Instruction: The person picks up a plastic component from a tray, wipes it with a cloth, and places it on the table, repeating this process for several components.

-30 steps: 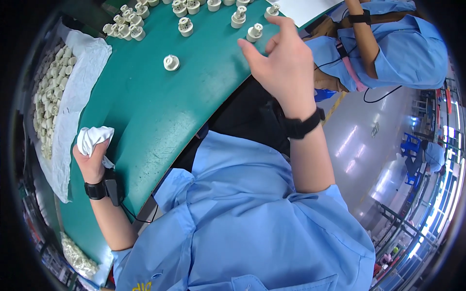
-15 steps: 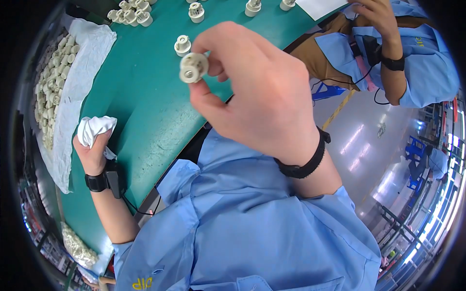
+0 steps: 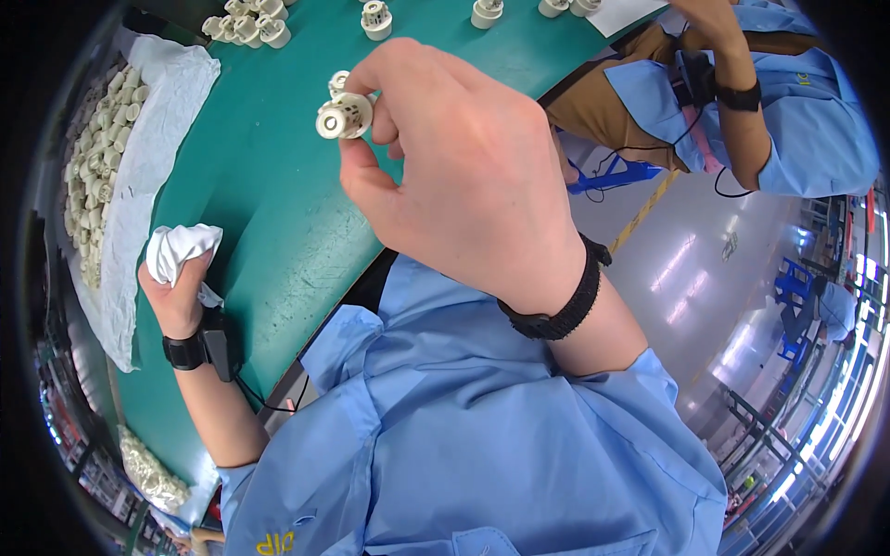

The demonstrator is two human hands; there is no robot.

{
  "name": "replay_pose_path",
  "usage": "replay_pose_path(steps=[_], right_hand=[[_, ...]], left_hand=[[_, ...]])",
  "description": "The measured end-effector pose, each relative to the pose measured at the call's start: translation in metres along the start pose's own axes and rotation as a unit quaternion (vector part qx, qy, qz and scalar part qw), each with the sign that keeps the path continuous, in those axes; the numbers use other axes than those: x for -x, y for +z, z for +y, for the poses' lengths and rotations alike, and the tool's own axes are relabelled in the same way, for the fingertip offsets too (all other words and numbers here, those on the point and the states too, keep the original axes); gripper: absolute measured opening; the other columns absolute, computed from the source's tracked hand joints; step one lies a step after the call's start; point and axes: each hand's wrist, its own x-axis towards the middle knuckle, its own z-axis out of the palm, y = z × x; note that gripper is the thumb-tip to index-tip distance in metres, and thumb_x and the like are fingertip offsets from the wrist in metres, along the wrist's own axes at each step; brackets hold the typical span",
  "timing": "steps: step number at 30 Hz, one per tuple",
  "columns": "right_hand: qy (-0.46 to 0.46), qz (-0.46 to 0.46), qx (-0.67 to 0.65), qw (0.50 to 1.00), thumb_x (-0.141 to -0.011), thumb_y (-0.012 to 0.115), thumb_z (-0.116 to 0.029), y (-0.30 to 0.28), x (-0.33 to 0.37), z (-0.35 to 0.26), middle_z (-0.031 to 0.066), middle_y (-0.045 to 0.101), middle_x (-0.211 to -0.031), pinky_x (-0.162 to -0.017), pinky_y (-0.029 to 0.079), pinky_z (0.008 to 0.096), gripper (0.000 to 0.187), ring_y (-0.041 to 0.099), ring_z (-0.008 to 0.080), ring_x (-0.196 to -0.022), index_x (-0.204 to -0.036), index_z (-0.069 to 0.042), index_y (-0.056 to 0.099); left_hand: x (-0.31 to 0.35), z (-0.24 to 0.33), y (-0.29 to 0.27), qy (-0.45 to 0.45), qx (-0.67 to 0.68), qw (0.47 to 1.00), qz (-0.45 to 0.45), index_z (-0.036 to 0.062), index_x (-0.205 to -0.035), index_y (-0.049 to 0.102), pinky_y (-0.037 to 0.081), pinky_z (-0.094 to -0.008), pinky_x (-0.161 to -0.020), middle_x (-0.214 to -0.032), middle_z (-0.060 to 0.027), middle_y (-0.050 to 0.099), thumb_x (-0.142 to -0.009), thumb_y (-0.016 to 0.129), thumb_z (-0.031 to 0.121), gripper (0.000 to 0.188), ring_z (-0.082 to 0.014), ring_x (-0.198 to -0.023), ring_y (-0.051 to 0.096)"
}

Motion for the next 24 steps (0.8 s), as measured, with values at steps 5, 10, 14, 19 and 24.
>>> replay_pose_path(steps=[5,10,14,19,24], right_hand=[[0.002,0.001,0.019,1.000,-0.066,0.070,0.003,0.002,-0.003,0.009,-0.0037,0.060,-0.064,-0.039,0.036,0.0160,0.026,0.060,0.0021,-0.059,-0.089,-0.008,0.063],[0.000,0.001,0.028,1.000,-0.067,0.069,0.003,0.002,-0.001,0.011,-0.0034,0.060,-0.064,-0.040,0.037,0.0170,0.025,0.061,0.0027,-0.060,-0.089,-0.007,0.062],[0.021,-0.007,0.034,0.999,-0.068,0.069,0.002,0.003,-0.001,0.013,-0.0024,0.060,-0.064,-0.041,0.039,0.0180,0.023,0.061,0.0043,-0.060,-0.089,-0.007,0.062],[0.013,-0.011,0.058,0.998,-0.068,0.069,0.001,0.004,0.001,0.021,-0.0008,0.061,-0.065,-0.046,0.043,0.0198,0.023,0.062,0.0073,-0.060,-0.089,-0.006,0.062],[0.012,-0.020,0.076,0.997,-0.068,0.069,0.001,0.007,-0.001,0.026,0.0009,0.061,-0.065,-0.051,0.047,0.0219,0.023,0.064,0.0110,-0.060,-0.089,-0.005,0.062]], left_hand=[[-0.005,0.001,0.000,0.006,0.002,1.000,0.000,-0.0032,-0.093,0.064,0.047,-0.0243,-0.072,-0.088,-0.0046,0.064,-0.074,0.067,-0.006,0.019,-0.0111,-0.079,0.059],[-0.002,0.001,0.001,-0.007,0.010,1.000,0.009,-0.0033,-0.094,0.063,0.046,-0.0239,-0.074,-0.088,-0.0041,0.064,-0.074,0.066,-0.006,0.020,-0.0109,-0.079,0.059],[-0.002,0.000,0.000,0.002,0.014,1.000,0.011,-0.0034,-0.094,0.063,0.046,-0.0240,-0.075,-0.089,-0.0042,0.064,-0.074,0.067,-0.007,0.020,-0.0109,-0.080,0.058],[-0.003,-0.001,0.001,-0.002,0.017,1.000,0.007,-0.0034,-0.093,0.063,0.046,-0.0241,-0.075,-0.090,-0.0040,0.063,-0.074,0.067,-0.007,0.020,-0.0108,-0.081,0.058],[-0.002,-0.001,0.000,-0.008,0.018,1.000,0.020,-0.0035,-0.093,0.063,0.046,-0.0241,-0.075,-0.090,-0.0041,0.063,-0.074,0.067,-0.007,0.020,-0.0108,-0.081,0.058]])
